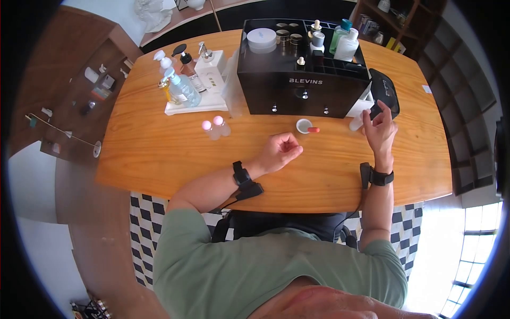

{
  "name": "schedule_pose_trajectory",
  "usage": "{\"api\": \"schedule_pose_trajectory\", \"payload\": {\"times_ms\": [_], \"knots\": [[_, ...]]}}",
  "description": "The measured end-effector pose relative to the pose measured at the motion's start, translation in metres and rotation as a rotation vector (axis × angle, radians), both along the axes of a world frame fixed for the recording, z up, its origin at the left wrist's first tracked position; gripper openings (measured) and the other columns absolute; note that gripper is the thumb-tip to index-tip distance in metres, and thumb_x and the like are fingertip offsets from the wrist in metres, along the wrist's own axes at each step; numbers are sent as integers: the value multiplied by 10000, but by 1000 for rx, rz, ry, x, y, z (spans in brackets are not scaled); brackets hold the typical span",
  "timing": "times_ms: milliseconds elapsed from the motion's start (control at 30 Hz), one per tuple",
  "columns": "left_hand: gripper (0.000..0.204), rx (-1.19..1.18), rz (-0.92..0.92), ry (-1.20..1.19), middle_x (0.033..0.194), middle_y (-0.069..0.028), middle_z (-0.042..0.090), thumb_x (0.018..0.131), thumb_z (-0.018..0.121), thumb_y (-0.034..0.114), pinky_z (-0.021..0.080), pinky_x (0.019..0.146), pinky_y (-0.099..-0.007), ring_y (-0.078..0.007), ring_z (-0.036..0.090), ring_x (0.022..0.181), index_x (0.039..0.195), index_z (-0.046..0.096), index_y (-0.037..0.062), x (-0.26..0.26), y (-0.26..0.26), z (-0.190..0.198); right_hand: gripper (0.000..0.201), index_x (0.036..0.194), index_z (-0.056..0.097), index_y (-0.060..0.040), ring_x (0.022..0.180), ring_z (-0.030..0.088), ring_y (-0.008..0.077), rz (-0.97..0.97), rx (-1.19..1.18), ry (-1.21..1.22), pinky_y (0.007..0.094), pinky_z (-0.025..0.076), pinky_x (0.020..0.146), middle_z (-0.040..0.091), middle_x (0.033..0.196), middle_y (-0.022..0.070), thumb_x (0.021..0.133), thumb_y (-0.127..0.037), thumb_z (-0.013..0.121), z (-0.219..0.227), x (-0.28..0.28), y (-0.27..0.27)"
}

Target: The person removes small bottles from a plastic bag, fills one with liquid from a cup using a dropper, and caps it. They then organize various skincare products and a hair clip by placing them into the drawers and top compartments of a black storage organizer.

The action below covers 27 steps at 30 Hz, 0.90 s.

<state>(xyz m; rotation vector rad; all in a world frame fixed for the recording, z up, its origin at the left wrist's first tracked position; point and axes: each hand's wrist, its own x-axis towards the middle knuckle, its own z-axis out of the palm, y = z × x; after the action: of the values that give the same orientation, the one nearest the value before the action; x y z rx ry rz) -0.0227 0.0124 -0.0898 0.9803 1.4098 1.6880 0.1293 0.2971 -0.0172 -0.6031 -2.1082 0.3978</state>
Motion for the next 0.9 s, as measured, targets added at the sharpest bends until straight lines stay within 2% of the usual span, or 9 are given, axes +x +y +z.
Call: {"api": "schedule_pose_trajectory", "payload": {"times_ms": [67, 200, 400, 467, 600, 667, 700, 767, 900], "knots": [[142, 52, -12, -21, 789, 67, 569, 1002, 684, 81, 398, 607, -211, -17, 488, 693, 888, 600, 78, 0, 0, 0, 329, 1123, 697, -4, 465, 406, 90, 48, 16, 118, 261, 341, 477, 459, 539, 2, 848, -142, 815, 1, 1, -2], [143, 92, -9, 31, 788, 67, 568, 999, 680, 64, 397, 603, -212, -18, 490, 691, 884, 596, 72, -1, -4, 11, 202, 1017, 715, -13, 451, 385, 84, 117, -9, 238, 264, 319, 467, 434, 519, -8, 863, -115, 798, -5, -1, -7], [140, 149, 53, 492, 770, 31, 588, 951, 715, 44, 398, 567, -222, -32, 507, 654, 861, 608, 48, -17, -34, 69, 81, 869, 703, -25, 429, 356, 71, 248, 51, 253, 268, 290, 458, 391, 491, -19, 864, -55, 778, -8, -1, -20], [102, 60, 202, 806, 753, 2, 605, 916, 734, 34, 412, 546, -234, -55, 532, 618, 885, 636, 40, -24, -49, 93, 75, 856, 697, -20, 425, 360, 75, 322, 24, 267, 264, 290, 456, 391, 492, -18, 860, -26, 772, -8, -2, -24], [138, -136, 398, 927, 854, -50, 669, 835, 782, 39, 468, 595, -304, -170, 626, 697, 896, 658, 50, -53, -78, 115, 66, 844, 696, -16, 421, 367, 78, 369, 25, 275, 263, 290, 454, 395, 488, -14, 864, 0, 757, -3, -1, -32], [180, -215, 616, 1390, 1029, -99, 684, 804, 795, 63, 499, 781, -406, -291, 639, 909, 954, 695, 59, -70, -93, 116, 64, 843, 695, -9, 415, 379, 81, 396, 27, 257, 265, 307, 459, 407, 486, -9, 865, 12, 751, -1, 1, -36], [180, -214, 606, 1398, 1029, -99, 684, 804, 795, 63, 499, 781, -406, -291, 639, 909, 954, 695, 59, -74, -99, 116, 64, 843, 695, -9, 415, 379, 81, 387, 22, 265, 265, 307, 459, 407, 486, -9, 865, 12, 751, -2, 1, -37], [246, -499, 595, 1469, 1160, -112, 655, 807, 795, 107, 443, 973, -456, -356, 590, 1061, 1030, 712, 46, -79, -109, 115, 57, 851, 698, -1, 416, 394, 84, 395, 18, 231, 263, 322, 464, 420, 489, -2, 867, 11, 751, -2, 2, -39], [220, -712, 551, 1513, 1001, -146, 700, 826, 787, 127, 457, 919, -472, -373, 619, 1016, 1028, 745, 53, -85, -113, 114, 55, 854, 696, 4, 414, 415, 94, 391, -17, 226, 252, 396, 509, 439, 491, 8, 865, 13, 749, -3, 3, -40]]}}
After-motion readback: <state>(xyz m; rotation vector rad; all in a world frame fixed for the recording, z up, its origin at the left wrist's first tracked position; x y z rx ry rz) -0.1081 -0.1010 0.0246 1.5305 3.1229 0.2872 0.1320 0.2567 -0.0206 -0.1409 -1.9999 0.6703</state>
